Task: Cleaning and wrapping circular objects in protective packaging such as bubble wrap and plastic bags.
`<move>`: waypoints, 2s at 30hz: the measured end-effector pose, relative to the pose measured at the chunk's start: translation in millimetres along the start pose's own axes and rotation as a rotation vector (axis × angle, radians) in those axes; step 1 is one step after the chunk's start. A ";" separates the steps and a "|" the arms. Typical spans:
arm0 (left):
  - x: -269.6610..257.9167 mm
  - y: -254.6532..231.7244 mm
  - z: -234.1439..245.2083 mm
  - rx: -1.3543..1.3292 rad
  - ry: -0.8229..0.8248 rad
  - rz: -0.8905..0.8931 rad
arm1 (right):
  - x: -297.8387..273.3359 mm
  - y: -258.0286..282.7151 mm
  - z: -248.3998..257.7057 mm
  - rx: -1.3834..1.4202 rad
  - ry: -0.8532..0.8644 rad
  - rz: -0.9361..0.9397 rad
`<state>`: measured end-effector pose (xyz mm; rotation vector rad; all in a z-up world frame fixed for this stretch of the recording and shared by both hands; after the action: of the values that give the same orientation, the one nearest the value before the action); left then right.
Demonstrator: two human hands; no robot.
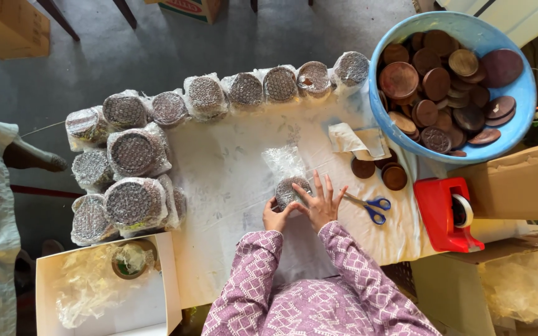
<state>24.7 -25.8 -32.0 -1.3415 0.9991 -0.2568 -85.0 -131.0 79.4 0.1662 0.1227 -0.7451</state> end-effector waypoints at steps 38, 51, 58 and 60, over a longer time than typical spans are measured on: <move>2.0 -5.1 2.1 0.069 -0.006 -0.004 | -6.0 -7.3 -17.3 0.041 -0.005 0.067; 11.0 7.7 4.5 0.113 -0.026 0.009 | -15.4 -7.2 -19.5 0.057 -0.075 0.302; 1.8 -5.9 0.9 0.076 -0.015 0.030 | 0.5 -13.5 -9.5 0.043 0.013 0.158; 5.0 -2.3 3.7 0.055 -0.005 -0.003 | 4.7 -9.0 -2.5 0.024 -0.003 0.146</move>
<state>31.1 -27.2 -32.5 -1.2934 0.9798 -0.2808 -87.8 -140.1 75.2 0.1945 0.0975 -0.6014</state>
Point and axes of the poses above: each hand's wrist, its own x-axis towards the middle knuckle, its own z-axis out of the back of the hand, y = z × x, the point moved 2 cm from there along x, towards the middle knuckle, and after that the axes turned 13 degrees about y, right-handed, at the moved point
